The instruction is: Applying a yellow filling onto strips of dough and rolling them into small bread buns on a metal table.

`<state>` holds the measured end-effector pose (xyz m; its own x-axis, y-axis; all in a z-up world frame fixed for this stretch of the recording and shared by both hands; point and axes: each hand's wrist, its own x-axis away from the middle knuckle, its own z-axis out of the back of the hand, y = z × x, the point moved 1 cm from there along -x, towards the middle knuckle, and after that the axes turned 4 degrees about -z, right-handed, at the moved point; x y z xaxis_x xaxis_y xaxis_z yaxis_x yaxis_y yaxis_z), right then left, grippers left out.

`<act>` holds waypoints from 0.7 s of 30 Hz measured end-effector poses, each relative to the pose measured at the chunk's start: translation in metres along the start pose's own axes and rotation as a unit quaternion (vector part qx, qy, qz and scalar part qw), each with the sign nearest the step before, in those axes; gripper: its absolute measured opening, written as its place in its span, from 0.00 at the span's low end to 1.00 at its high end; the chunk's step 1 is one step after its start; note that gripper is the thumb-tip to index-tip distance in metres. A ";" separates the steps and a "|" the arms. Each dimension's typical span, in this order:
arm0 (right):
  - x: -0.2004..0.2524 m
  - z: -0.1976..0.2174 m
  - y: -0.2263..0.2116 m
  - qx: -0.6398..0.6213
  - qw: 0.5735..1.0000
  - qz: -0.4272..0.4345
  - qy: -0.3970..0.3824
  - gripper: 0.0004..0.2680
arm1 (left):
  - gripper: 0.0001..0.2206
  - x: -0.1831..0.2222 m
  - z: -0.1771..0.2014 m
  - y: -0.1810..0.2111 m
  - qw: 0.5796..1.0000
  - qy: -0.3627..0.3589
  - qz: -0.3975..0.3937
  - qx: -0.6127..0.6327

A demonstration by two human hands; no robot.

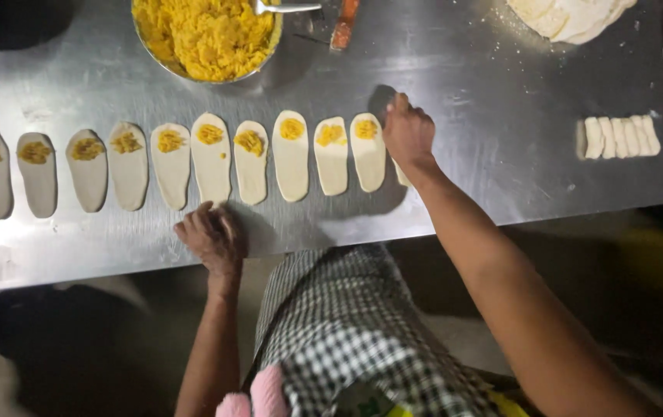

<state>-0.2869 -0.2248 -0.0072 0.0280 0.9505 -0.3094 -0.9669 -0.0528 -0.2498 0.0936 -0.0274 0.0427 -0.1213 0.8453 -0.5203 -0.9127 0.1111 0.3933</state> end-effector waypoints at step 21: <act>-0.004 0.042 -0.016 0.070 0.990 0.027 -0.117 0.18 | 0.07 0.007 -0.009 -0.007 0.998 -0.032 0.057 0.014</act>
<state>-0.2825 -0.2151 0.0362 -0.0676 0.9933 -0.0942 -0.9915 -0.0774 -0.1047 0.0955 -0.0266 0.0298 -0.1978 0.8847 -0.4222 -0.8830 0.0263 0.4687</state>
